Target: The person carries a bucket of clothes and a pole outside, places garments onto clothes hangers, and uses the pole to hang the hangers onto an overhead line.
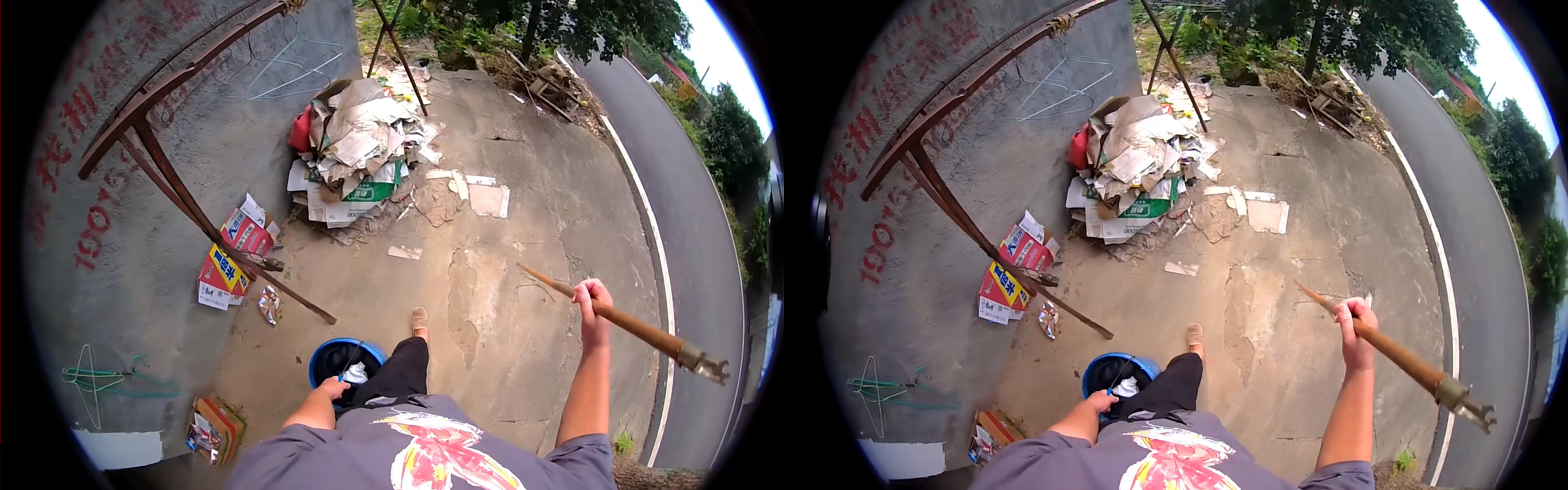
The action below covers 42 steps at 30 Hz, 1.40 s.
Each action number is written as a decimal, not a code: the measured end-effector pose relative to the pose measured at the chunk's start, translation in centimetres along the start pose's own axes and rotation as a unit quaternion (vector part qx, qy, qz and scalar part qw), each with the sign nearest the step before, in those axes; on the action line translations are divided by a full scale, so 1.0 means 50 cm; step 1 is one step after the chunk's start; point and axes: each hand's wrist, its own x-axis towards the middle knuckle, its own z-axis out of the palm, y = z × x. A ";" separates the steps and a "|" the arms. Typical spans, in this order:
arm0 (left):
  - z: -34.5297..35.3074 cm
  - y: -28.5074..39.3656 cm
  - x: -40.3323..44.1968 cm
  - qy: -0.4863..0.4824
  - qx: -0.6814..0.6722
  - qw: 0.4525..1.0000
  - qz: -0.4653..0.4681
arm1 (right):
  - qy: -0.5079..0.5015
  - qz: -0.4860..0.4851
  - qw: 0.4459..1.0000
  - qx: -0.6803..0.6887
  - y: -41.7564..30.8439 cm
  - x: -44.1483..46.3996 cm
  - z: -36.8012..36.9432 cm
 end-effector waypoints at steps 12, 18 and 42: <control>-0.140 0.364 0.211 -0.031 -0.064 0.997 0.001 | 0.072 0.189 0.968 0.149 0.204 0.433 0.096; -0.164 0.490 0.285 0.018 -0.020 1.000 -0.012 | -0.027 0.147 0.982 0.117 0.201 0.717 0.192; -0.040 0.786 0.086 0.160 -0.408 0.898 -0.037 | -0.511 -0.164 0.822 -0.190 0.177 1.126 0.746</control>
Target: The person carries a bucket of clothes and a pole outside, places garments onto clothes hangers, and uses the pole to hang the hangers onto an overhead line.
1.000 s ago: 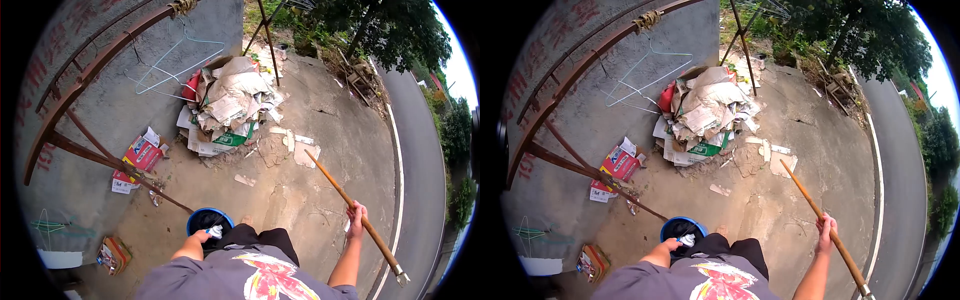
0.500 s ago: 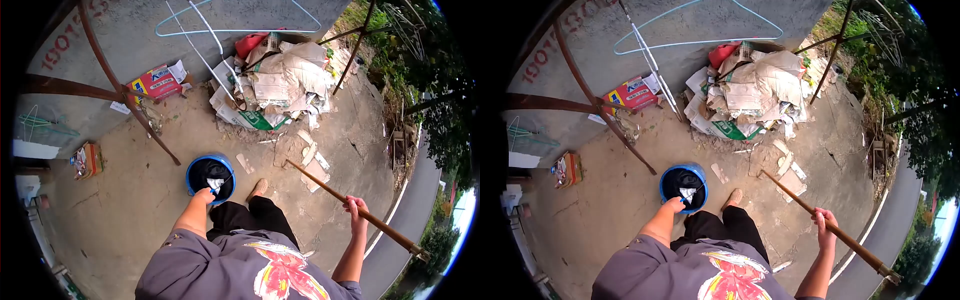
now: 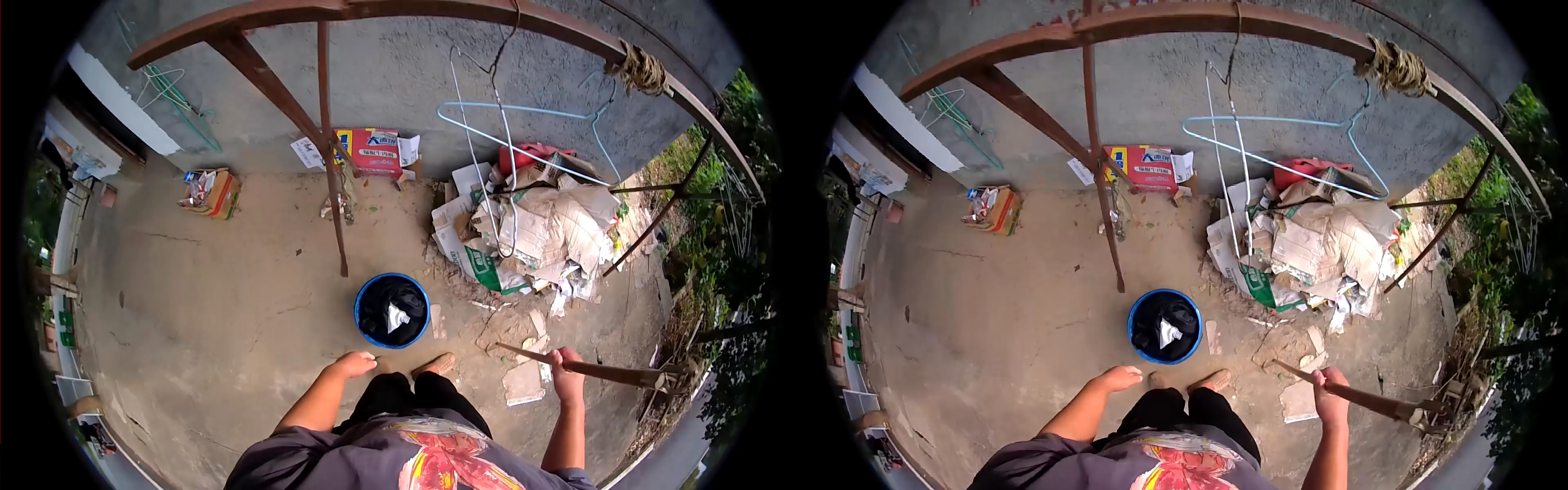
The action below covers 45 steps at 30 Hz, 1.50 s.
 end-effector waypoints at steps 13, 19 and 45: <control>-0.156 0.335 -0.407 0.267 -0.279 0.750 0.537 | -0.341 -0.397 0.844 0.120 -0.840 -0.122 0.134; -0.364 0.190 -0.511 0.417 -0.389 0.668 0.478 | -0.386 -0.352 0.820 0.236 -0.744 -0.098 0.249; -0.570 0.121 -0.006 0.385 -0.131 0.898 0.171 | -0.240 0.076 0.924 0.287 -0.378 -0.013 0.255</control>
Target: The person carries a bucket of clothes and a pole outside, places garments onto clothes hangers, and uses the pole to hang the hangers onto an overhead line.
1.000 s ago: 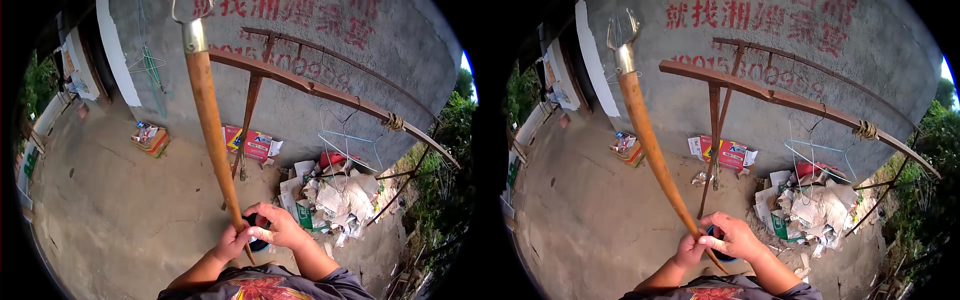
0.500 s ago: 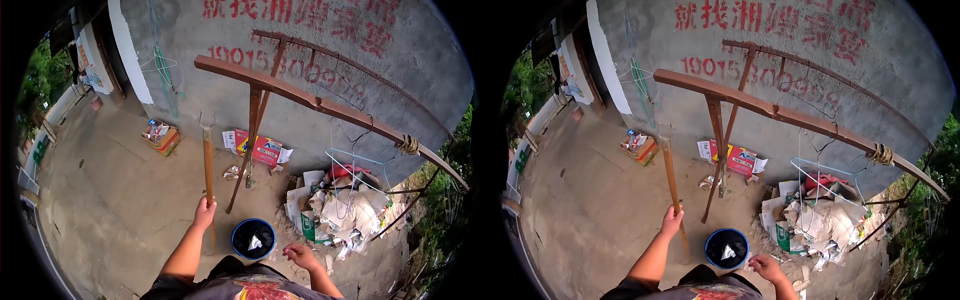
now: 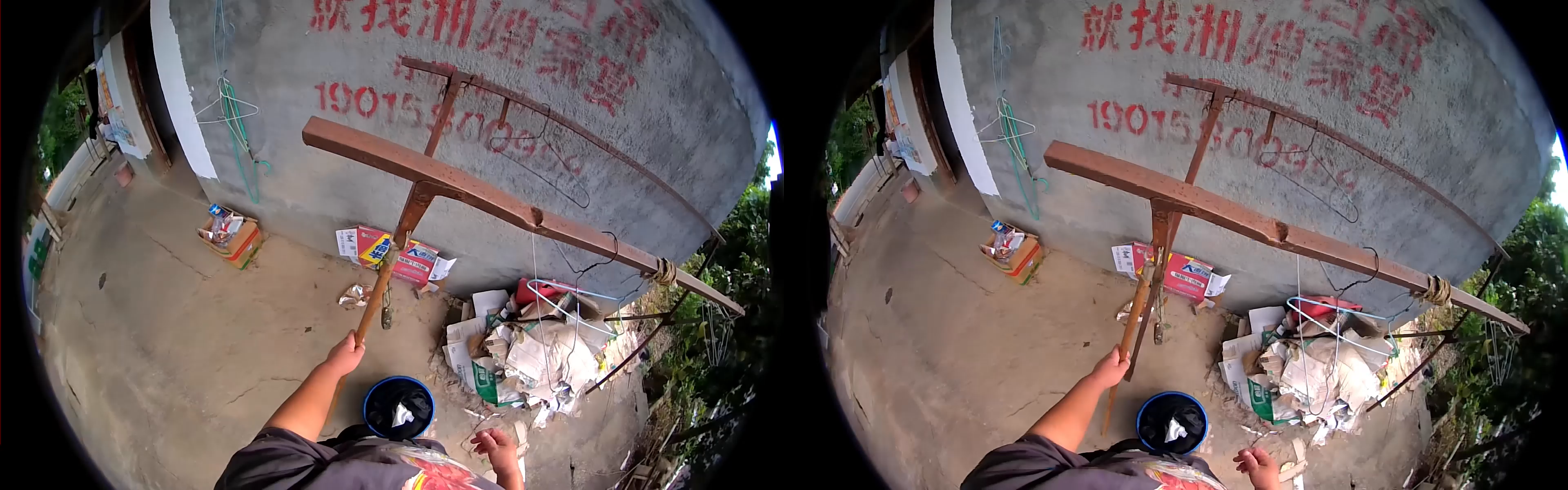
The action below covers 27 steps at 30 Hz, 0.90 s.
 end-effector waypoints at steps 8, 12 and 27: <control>-0.006 -0.012 0.004 -0.027 0.018 0.999 -0.004 | -0.046 -0.111 0.992 -0.022 -0.180 -0.019 0.063; -0.012 -0.045 0.011 -0.073 -0.120 0.989 0.041 | 0.050 -0.368 0.928 -0.029 -0.410 -0.099 0.020; -0.151 -0.079 -0.117 0.054 -0.197 0.979 0.020 | 0.176 -0.336 0.921 0.089 -0.627 0.055 0.003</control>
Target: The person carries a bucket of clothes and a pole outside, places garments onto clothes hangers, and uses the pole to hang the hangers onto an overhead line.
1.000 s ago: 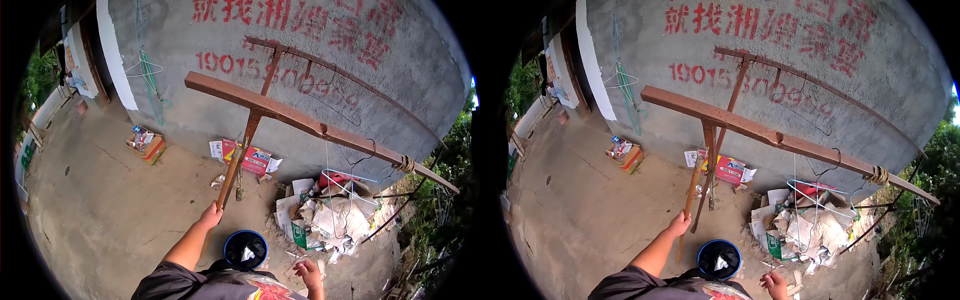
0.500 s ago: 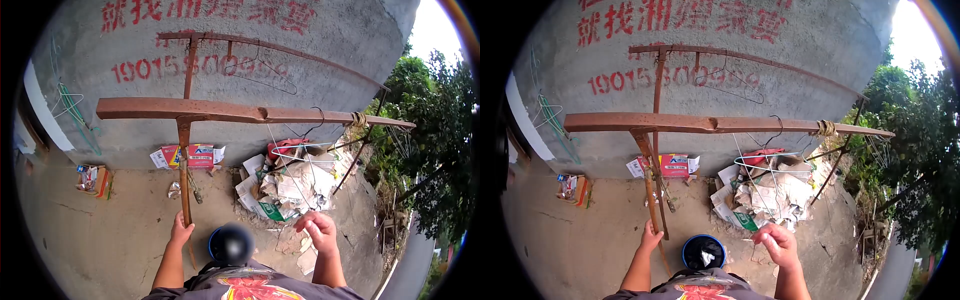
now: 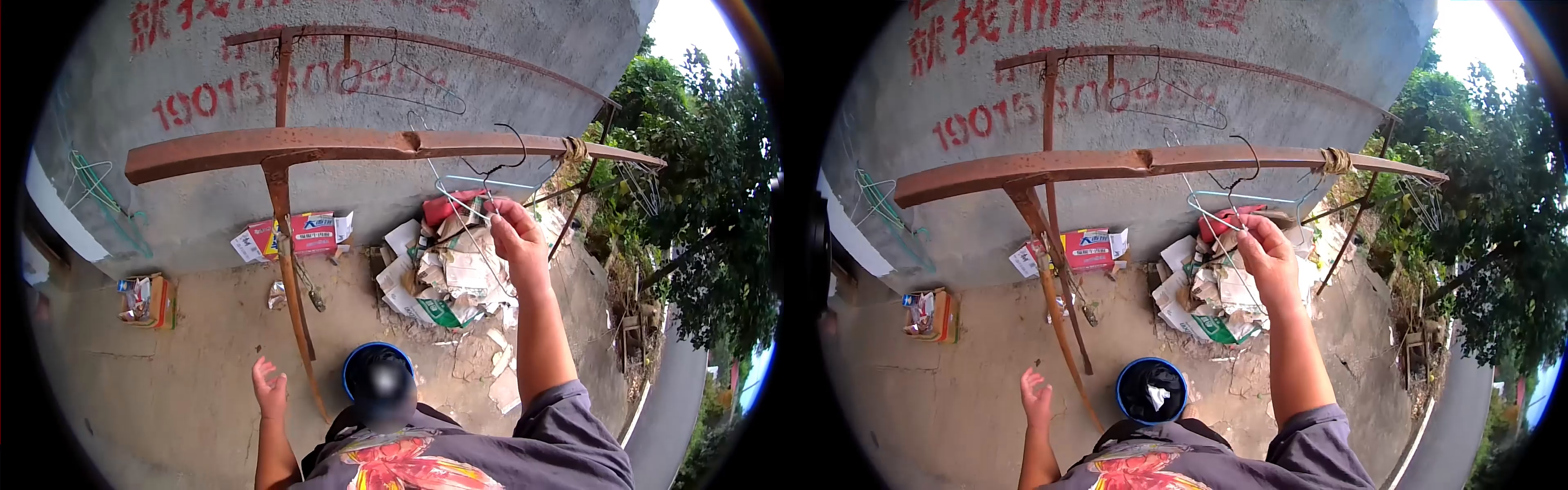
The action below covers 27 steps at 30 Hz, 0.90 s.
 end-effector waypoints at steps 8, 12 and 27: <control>0.024 -0.012 -0.055 -0.084 -0.012 0.996 -0.027 | -0.029 -0.008 0.994 0.109 0.202 -0.164 -0.007; 0.082 -0.038 -0.088 -0.202 0.030 0.979 -0.021 | -0.064 0.108 0.984 0.122 0.347 -0.322 0.016; 0.449 -0.618 -0.048 -0.383 0.308 0.780 -0.387 | -0.009 0.491 0.850 -0.191 0.687 -0.797 -0.239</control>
